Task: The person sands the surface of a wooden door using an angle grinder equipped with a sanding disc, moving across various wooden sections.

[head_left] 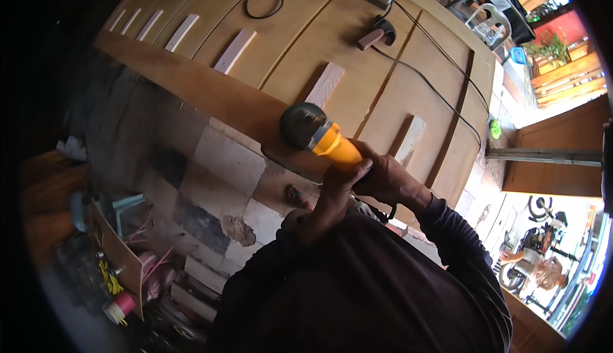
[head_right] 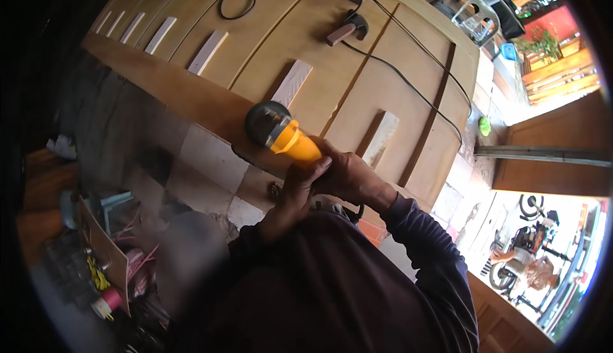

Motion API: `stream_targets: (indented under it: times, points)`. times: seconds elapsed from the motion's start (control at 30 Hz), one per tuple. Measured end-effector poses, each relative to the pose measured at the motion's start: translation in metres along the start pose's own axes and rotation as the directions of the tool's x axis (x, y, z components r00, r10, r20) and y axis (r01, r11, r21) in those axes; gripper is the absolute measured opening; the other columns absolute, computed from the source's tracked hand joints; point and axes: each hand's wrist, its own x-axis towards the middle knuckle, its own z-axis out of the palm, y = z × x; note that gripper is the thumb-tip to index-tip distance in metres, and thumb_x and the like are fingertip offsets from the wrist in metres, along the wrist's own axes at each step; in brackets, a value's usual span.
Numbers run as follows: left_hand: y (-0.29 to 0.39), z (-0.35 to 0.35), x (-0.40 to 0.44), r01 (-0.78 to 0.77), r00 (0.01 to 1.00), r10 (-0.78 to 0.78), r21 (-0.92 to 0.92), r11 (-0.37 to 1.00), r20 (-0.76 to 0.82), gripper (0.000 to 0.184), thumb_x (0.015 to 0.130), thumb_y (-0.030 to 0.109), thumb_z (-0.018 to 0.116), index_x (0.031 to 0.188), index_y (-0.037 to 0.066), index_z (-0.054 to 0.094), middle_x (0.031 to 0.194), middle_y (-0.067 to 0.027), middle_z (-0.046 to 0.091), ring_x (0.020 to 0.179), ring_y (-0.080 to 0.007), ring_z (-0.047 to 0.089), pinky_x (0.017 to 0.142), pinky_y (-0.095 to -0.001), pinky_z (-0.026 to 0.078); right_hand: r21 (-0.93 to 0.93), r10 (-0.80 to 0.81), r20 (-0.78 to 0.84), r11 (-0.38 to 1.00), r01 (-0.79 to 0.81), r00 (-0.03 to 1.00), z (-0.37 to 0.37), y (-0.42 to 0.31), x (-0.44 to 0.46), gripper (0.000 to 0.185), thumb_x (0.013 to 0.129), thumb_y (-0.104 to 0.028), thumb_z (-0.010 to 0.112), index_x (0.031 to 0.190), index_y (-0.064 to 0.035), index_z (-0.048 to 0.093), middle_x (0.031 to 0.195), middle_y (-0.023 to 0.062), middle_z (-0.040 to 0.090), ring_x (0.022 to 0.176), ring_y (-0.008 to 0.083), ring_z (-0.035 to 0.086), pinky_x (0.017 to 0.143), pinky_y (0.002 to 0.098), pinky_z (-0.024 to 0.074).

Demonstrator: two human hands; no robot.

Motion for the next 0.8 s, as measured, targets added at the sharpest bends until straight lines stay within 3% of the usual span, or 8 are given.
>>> stream_targets:
  times: [0.23, 0.33, 0.37, 0.47, 0.67, 0.8]
  points:
    - [-0.005, 0.019, 0.034, -0.072, 0.997, 0.071, 0.077, 0.994, 0.014, 0.050, 0.096, 0.025, 0.082, 0.134, 0.000, 0.061, 0.120, -0.0061, 0.069, 0.112, -0.0134, 0.068, 0.098, -0.0289, 0.055, -0.036, 0.049, -0.048, 0.998, -0.051, 0.998, -0.021, 0.018, 0.007, 0.082, 0.086, -0.011, 0.081, 0.158, -0.0143, 0.042, 0.116, 0.0187, 0.076, 0.108, 0.0341, 0.077, 0.092, 0.0421, 0.0609]
    - [-0.009, 0.023, 0.041, -0.127, 0.992, 0.127, 0.043, 0.991, 0.007, 0.058, 0.091, 0.034, 0.087, 0.129, -0.003, 0.064, 0.116, -0.0092, 0.071, 0.105, -0.0149, 0.069, 0.094, -0.0296, 0.056, -0.022, 0.162, 0.003, 0.987, -0.162, 0.987, -0.029, 0.013, 0.011, 0.082, 0.085, -0.011, 0.081, 0.158, -0.0143, 0.042, 0.117, 0.0189, 0.076, 0.110, 0.0344, 0.076, 0.094, 0.0422, 0.0604]
    - [-0.010, 0.023, 0.042, -0.122, 0.993, 0.122, 0.036, 0.992, 0.001, 0.057, 0.092, 0.033, 0.087, 0.130, -0.003, 0.064, 0.116, -0.0089, 0.071, 0.105, -0.0148, 0.069, 0.094, -0.0294, 0.056, -0.015, 0.071, -0.019, 0.997, -0.072, 0.997, -0.029, 0.018, 0.011, 0.083, 0.085, -0.011, 0.080, 0.158, -0.0141, 0.042, 0.115, 0.0190, 0.076, 0.109, 0.0352, 0.076, 0.094, 0.0426, 0.0600]
    - [-0.011, 0.027, 0.042, -0.109, 0.994, 0.109, -0.001, 0.994, -0.012, 0.055, 0.092, 0.032, 0.086, 0.130, -0.001, 0.064, 0.118, -0.0080, 0.070, 0.107, -0.0144, 0.069, 0.095, -0.0289, 0.056, -0.006, 0.046, 0.008, 0.999, -0.046, 0.999, -0.032, 0.024, 0.013, 0.083, 0.084, -0.012, 0.080, 0.158, -0.0141, 0.042, 0.113, 0.0192, 0.076, 0.107, 0.0348, 0.076, 0.093, 0.0424, 0.0597]
    - [-0.014, 0.034, 0.047, -0.127, 0.992, 0.125, -0.049, 0.991, -0.035, 0.058, 0.092, 0.032, 0.086, 0.134, 0.000, 0.062, 0.121, -0.0070, 0.070, 0.111, -0.0152, 0.068, 0.099, -0.0303, 0.055, -0.064, 0.133, 0.060, 0.990, -0.129, 0.989, -0.045, 0.014, 0.021, 0.083, 0.083, -0.013, 0.080, 0.157, -0.0128, 0.043, 0.113, 0.0201, 0.076, 0.108, 0.0331, 0.076, 0.094, 0.0420, 0.0594]
    - [-0.012, 0.035, 0.057, -0.111, 0.992, 0.110, -0.016, 0.994, -0.056, 0.052, 0.096, 0.027, 0.083, 0.136, 0.002, 0.061, 0.122, -0.0061, 0.069, 0.113, -0.0146, 0.068, 0.102, -0.0304, 0.054, -0.116, 0.073, 0.020, 0.991, -0.070, 0.997, -0.050, 0.026, 0.027, 0.083, 0.083, -0.016, 0.083, 0.156, -0.0119, 0.045, 0.116, 0.0197, 0.076, 0.110, 0.0314, 0.075, 0.097, 0.0413, 0.0585]
